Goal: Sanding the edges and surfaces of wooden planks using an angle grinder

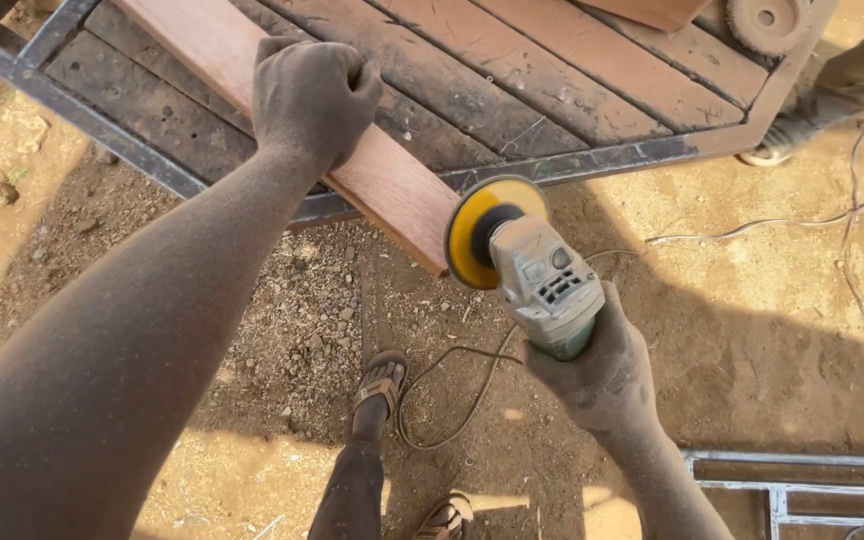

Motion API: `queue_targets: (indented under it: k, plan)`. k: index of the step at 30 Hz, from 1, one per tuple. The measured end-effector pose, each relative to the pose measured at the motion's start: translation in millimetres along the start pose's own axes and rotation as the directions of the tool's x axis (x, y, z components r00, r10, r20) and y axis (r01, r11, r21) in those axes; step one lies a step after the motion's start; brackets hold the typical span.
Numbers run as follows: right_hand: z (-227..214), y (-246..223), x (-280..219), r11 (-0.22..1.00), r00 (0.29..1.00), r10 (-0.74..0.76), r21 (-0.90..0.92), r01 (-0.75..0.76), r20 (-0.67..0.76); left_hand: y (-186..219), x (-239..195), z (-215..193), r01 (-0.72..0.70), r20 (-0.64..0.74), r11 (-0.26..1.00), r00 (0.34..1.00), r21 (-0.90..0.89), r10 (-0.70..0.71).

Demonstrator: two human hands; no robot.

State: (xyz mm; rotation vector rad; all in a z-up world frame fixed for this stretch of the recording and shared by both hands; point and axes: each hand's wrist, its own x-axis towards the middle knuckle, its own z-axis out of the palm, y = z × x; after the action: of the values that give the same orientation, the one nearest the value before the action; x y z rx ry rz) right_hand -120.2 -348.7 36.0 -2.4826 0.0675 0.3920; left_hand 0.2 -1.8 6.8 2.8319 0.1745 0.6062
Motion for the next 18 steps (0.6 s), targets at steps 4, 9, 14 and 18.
queue_targets:
  k: [4, 9, 14, 18]
  plan:
    - [-9, -5, 5, 0.977, 0.988, -0.153, 0.145, 0.157, -0.038, -6, 0, 7, -0.016, -0.025, 1.000, 1.000, -0.022, 0.015]
    - [-24, -14, -2, 0.980, 0.991, 0.130, 0.160, -0.121, -0.044, -3, 1, 7, -0.002, 0.002, 1.000, 1.000, -0.026, 0.002]
    - [-11, -5, 6, 0.998, 0.997, 0.065, 0.020, -0.064, -0.050, -8, 1, 15, -0.053, -0.056, 0.999, 0.997, 0.004, 0.053]
    - [-14, -34, 4, 0.978, 0.985, 0.166, 0.137, -0.158, -0.053, -8, 1, 14, -0.064, -0.060, 0.998, 0.996, 0.013, 0.065]
